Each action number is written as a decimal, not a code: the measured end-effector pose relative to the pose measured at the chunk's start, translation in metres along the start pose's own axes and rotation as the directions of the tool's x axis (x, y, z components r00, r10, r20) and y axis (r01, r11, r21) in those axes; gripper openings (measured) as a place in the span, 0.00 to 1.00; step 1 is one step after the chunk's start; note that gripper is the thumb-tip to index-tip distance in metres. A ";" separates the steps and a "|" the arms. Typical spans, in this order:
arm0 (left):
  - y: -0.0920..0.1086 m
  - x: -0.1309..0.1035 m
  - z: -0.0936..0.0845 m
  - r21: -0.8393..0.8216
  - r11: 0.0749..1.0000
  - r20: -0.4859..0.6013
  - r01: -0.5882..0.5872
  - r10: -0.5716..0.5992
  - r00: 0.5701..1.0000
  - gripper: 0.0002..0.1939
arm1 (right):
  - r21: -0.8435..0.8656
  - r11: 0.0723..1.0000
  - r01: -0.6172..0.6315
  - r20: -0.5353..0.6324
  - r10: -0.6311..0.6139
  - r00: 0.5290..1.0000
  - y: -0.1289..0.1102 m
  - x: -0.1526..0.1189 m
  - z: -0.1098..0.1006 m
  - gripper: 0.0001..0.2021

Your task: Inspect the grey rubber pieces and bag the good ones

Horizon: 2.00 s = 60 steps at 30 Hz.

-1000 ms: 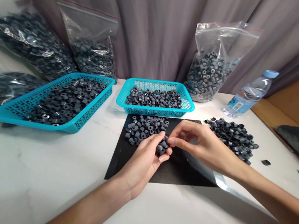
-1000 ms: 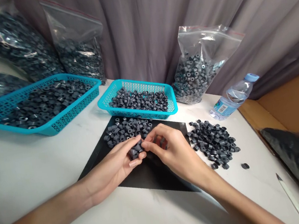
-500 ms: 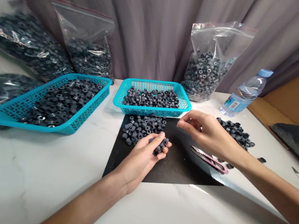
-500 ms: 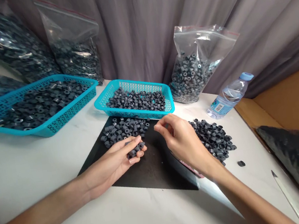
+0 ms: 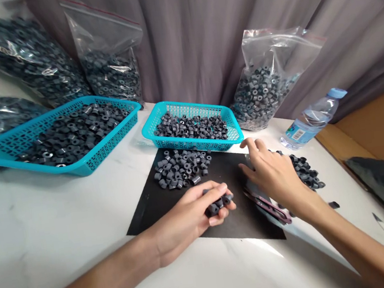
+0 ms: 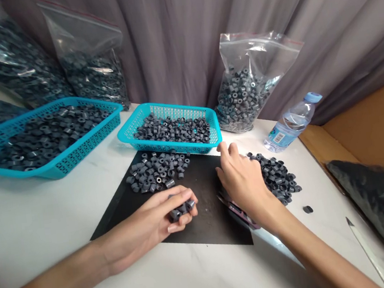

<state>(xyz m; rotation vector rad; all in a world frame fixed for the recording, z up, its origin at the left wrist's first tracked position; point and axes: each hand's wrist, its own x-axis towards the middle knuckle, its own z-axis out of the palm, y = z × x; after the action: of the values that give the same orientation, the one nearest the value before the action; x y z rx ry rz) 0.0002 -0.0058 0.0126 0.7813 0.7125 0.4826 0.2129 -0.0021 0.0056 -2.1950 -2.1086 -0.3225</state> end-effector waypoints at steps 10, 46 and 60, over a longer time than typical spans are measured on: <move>-0.009 0.000 0.000 0.077 0.997 -0.046 0.021 -0.018 0.999 0.09 | 0.583 0.758 0.293 -0.128 -0.271 0.954 -0.038 -0.002 0.020 0.10; 0.001 0.008 -0.012 -0.092 0.984 -0.183 -0.154 0.135 0.974 0.15 | 0.815 0.489 0.313 -0.207 -0.259 0.944 -0.040 -0.018 -0.030 0.08; 0.002 0.002 -0.005 -0.005 0.990 -0.146 -0.143 0.141 0.979 0.15 | 0.769 0.565 0.298 -0.205 -0.223 0.953 -0.041 -0.020 -0.026 0.10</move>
<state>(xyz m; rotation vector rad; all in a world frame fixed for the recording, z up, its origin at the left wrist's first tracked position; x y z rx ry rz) -0.0026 -0.0014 0.0109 0.7917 0.7903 0.6789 0.1689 -0.0250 0.0230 -1.3096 -1.9506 0.4503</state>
